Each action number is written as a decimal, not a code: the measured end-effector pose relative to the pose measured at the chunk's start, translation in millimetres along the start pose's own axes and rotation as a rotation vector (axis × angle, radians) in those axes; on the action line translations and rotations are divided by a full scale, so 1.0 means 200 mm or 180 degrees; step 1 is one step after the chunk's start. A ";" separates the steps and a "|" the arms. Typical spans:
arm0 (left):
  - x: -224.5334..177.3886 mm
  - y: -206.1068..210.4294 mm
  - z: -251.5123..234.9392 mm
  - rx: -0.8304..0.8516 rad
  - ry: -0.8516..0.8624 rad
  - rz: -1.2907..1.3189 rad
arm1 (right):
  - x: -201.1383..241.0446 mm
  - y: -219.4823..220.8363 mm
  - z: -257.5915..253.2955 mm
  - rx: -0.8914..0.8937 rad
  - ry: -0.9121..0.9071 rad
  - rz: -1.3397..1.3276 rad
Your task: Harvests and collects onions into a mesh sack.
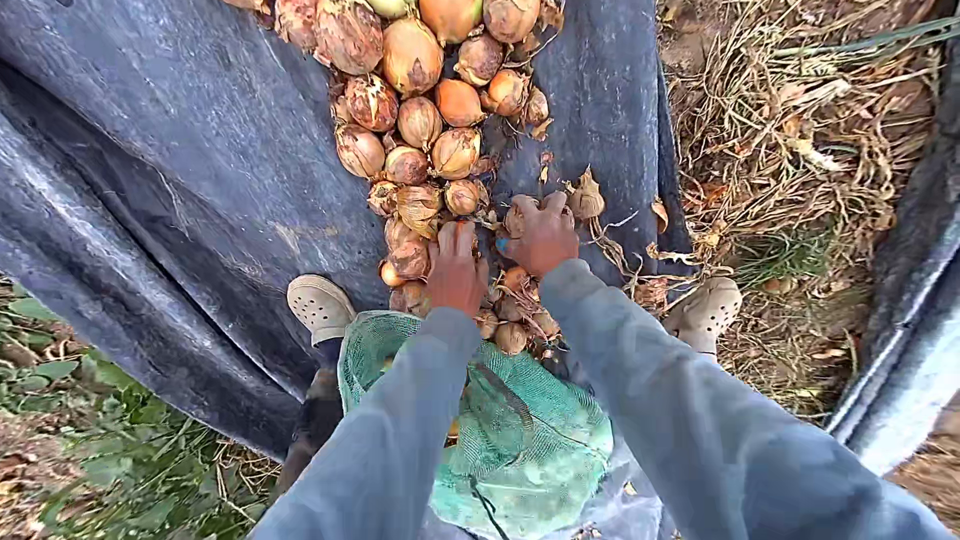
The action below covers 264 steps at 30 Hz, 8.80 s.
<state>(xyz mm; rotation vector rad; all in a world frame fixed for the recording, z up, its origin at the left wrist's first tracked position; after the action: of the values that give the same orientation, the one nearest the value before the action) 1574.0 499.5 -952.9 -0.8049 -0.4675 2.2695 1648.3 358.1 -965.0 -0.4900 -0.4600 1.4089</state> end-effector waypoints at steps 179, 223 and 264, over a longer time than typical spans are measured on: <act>0.68 0.09 0.28 0.0401 -0.2173 0.0830 | -0.93 0.85 0.80 0.0494 0.2505 -0.2812; 0.44 -0.60 0.22 -0.0221 -0.1243 0.2523 | 0.18 -0.24 0.45 0.0542 0.0499 -0.2466; 0.20 -0.10 1.40 0.2887 -0.1492 0.0825 | 0.69 -0.03 0.04 -0.0197 -0.0034 -0.0137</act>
<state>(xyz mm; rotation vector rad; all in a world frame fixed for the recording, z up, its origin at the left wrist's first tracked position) 1375.5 512.1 -750.8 0.1389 0.4955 2.5270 1663.1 495.2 -952.3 -0.5200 -0.5213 1.3595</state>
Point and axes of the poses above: each hand's wrist, its own z-axis away from the middle knuckle, its own y-axis out of the palm, x = y × z, the point moved 6 cm from there along -z, towards the middle knuckle, and after that the axes turned 7 degrees about z, right-handed, at the moved point
